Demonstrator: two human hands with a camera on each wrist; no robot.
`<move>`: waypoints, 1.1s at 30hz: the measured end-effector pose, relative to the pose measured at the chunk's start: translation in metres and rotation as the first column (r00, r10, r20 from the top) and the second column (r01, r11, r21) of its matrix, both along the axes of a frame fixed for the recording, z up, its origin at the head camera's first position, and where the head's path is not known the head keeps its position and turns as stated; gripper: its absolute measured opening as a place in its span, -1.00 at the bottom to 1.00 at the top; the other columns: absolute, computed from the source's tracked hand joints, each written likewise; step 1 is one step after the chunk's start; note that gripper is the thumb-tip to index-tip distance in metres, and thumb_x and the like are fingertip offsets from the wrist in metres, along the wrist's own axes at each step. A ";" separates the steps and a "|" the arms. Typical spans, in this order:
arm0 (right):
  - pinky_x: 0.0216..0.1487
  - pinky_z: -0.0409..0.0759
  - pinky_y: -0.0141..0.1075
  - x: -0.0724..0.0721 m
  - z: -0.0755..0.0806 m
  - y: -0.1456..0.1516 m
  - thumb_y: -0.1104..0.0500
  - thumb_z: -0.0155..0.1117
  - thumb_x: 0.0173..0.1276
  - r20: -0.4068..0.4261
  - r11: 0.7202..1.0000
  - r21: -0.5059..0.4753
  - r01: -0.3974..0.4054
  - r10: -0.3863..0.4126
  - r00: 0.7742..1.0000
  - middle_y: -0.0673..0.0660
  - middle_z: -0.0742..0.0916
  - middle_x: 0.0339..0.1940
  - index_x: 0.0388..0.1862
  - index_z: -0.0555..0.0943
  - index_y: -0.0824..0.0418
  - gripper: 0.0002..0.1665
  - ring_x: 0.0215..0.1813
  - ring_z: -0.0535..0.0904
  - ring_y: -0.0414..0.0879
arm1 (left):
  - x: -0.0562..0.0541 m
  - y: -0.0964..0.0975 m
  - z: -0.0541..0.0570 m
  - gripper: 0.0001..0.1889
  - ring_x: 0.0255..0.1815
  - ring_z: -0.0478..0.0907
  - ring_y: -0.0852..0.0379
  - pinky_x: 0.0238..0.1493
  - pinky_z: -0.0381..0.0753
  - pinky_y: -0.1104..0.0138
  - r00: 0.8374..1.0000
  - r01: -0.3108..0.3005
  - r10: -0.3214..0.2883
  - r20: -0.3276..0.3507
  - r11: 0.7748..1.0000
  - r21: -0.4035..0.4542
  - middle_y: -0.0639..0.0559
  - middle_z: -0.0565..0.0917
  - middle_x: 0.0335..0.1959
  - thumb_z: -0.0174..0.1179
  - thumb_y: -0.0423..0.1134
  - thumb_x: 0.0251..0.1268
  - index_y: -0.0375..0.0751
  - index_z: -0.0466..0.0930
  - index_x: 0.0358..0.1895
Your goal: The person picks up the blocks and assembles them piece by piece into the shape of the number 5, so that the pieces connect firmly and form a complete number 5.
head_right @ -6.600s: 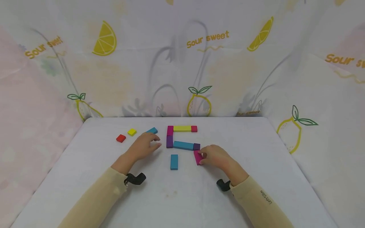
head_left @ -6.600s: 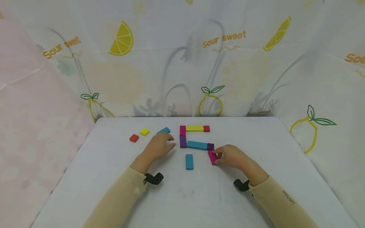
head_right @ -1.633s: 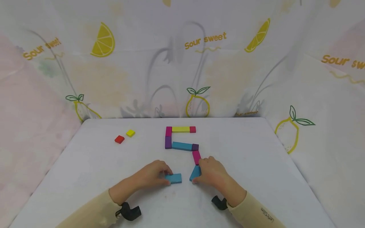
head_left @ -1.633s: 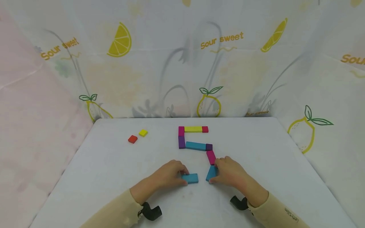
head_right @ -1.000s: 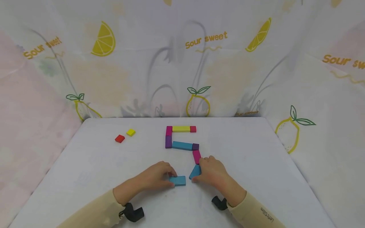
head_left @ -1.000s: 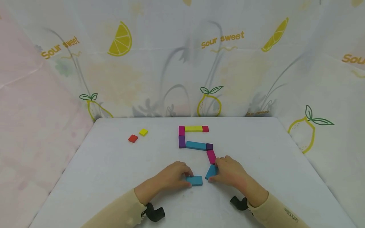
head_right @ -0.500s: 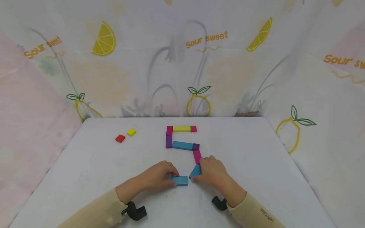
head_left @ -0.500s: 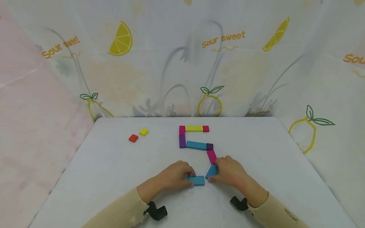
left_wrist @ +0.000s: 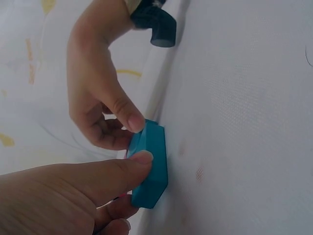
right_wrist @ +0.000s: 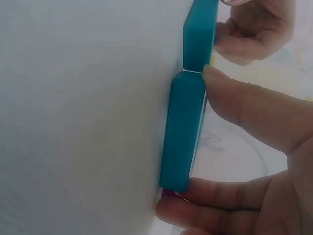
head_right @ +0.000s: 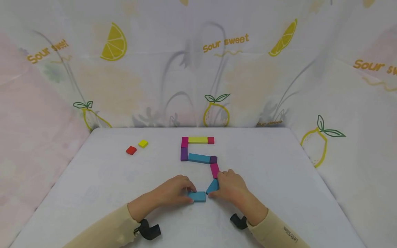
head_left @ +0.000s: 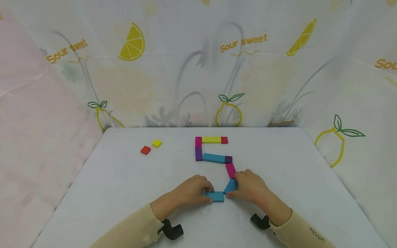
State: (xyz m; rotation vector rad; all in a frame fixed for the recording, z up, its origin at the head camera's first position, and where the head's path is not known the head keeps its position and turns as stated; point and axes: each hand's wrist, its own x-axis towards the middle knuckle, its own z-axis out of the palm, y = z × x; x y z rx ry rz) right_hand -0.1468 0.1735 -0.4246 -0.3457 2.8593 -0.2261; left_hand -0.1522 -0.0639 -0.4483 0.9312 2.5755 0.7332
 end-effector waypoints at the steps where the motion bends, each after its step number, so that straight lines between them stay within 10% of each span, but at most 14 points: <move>1: -0.16 0.61 -0.17 0.000 0.000 0.000 -0.29 0.62 -0.07 -0.002 1.000 0.001 -0.002 0.002 1.000 0.05 0.64 -0.35 -0.07 0.62 0.24 -0.22 -0.19 0.49 -0.05 | 0.000 0.000 0.000 -0.72 -0.13 0.44 0.32 -0.04 0.54 0.42 1.000 0.001 -0.001 -0.001 1.000 0.000 0.31 0.59 -0.26 0.46 -0.09 0.18 0.04 0.74 -0.04; 33: -0.22 0.57 -0.19 0.003 0.001 -0.003 -0.32 0.61 -0.08 -0.024 1.000 0.002 0.002 -0.002 1.000 0.05 0.60 -0.41 -0.14 0.60 0.25 -0.22 -0.22 0.47 -0.04 | 0.000 -0.002 0.001 -0.74 -0.13 0.46 0.32 -0.02 0.54 0.41 1.000 0.003 -0.004 -0.030 1.000 -0.010 0.29 0.60 -0.25 0.46 -0.10 0.19 0.03 0.75 -0.05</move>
